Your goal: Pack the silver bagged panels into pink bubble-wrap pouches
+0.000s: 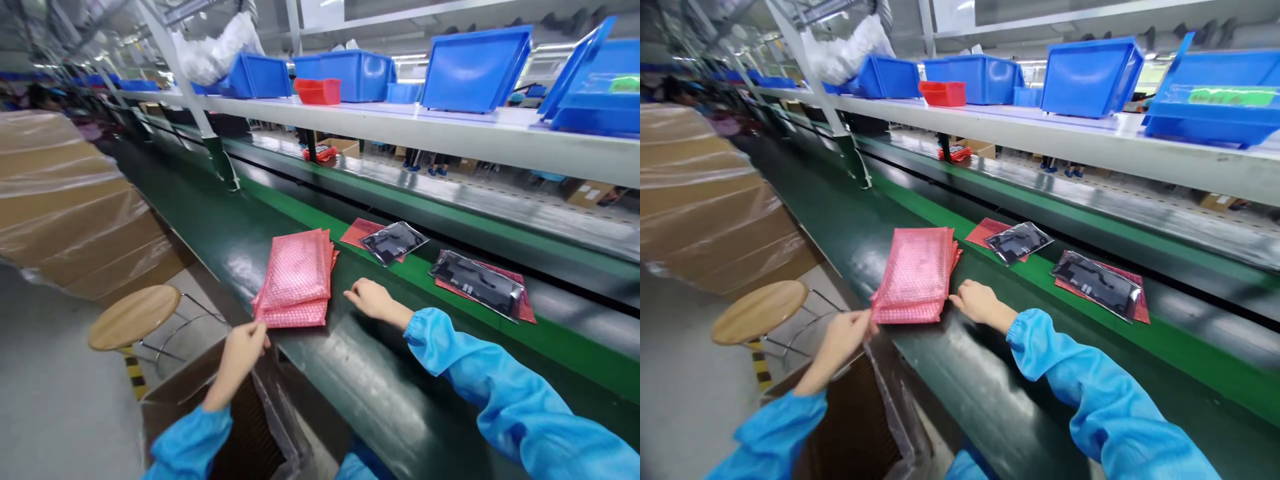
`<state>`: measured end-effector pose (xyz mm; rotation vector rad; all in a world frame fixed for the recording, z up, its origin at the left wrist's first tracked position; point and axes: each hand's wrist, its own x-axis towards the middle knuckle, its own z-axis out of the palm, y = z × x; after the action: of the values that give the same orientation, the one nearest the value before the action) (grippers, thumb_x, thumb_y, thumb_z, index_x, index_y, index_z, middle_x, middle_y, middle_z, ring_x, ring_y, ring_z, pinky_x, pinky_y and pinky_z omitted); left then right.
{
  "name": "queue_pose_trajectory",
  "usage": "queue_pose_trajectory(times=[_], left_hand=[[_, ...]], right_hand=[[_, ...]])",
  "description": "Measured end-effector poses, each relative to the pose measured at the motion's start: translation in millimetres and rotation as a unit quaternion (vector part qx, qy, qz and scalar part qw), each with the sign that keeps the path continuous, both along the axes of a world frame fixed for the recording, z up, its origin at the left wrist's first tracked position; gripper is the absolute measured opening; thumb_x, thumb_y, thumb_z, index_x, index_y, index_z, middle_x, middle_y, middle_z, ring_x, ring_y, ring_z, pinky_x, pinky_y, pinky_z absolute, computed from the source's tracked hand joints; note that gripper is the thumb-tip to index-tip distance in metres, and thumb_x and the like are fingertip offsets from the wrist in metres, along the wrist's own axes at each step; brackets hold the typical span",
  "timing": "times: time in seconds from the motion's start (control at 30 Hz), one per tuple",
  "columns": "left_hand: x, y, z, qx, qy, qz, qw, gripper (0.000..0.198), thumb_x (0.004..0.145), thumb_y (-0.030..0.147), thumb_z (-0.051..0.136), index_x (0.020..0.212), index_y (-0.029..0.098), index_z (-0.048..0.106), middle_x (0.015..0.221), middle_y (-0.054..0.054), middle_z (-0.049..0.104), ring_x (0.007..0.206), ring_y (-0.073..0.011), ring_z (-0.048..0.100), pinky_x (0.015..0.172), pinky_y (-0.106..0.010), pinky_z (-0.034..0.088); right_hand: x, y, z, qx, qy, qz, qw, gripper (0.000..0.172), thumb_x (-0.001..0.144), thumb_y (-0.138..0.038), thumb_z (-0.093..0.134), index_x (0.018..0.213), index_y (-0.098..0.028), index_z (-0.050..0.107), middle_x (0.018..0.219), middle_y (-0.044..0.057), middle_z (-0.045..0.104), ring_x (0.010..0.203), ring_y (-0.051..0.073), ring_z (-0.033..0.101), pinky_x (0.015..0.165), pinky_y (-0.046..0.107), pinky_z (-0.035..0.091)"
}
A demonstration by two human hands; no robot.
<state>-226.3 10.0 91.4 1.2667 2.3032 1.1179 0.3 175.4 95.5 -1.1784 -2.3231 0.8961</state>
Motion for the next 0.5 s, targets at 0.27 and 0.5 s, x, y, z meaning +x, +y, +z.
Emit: queue_pose_trajectory(times=[0.27, 0.5], left_hand=[[130, -25, -81.3, 0.052, -0.143, -0.103, 0.983, 0.063, 0.088, 0.068, 0.037, 0.045, 0.023, 0.028, 0.042, 0.002, 0.031, 0.042, -0.0124, 0.031, 0.045, -0.028, 0.026], [173, -25, -122.6, -0.045, -0.178, -0.21, 0.96, 0.061, 0.093, 0.061, 0.041, 0.048, 0.023, 0.028, 0.047, -0.003, 0.038, 0.049, -0.0174, 0.043, 0.054, -0.035, 0.031]], right_hand=[[49, 87, -12.2, -0.089, 0.084, -0.247, 0.961, 0.044, 0.097, -0.04, 0.063, 0.131, -0.012, 0.058, 0.126, 0.013, 0.061, 0.104, 0.024, 0.065, 0.087, 0.045, 0.058], [37, 116, -30.1, -0.149, 0.226, -0.217, 0.938, 0.036, 0.098, -0.037, 0.063, 0.127, -0.016, 0.061, 0.122, 0.009, 0.064, 0.098, 0.021, 0.066, 0.083, 0.041, 0.059]])
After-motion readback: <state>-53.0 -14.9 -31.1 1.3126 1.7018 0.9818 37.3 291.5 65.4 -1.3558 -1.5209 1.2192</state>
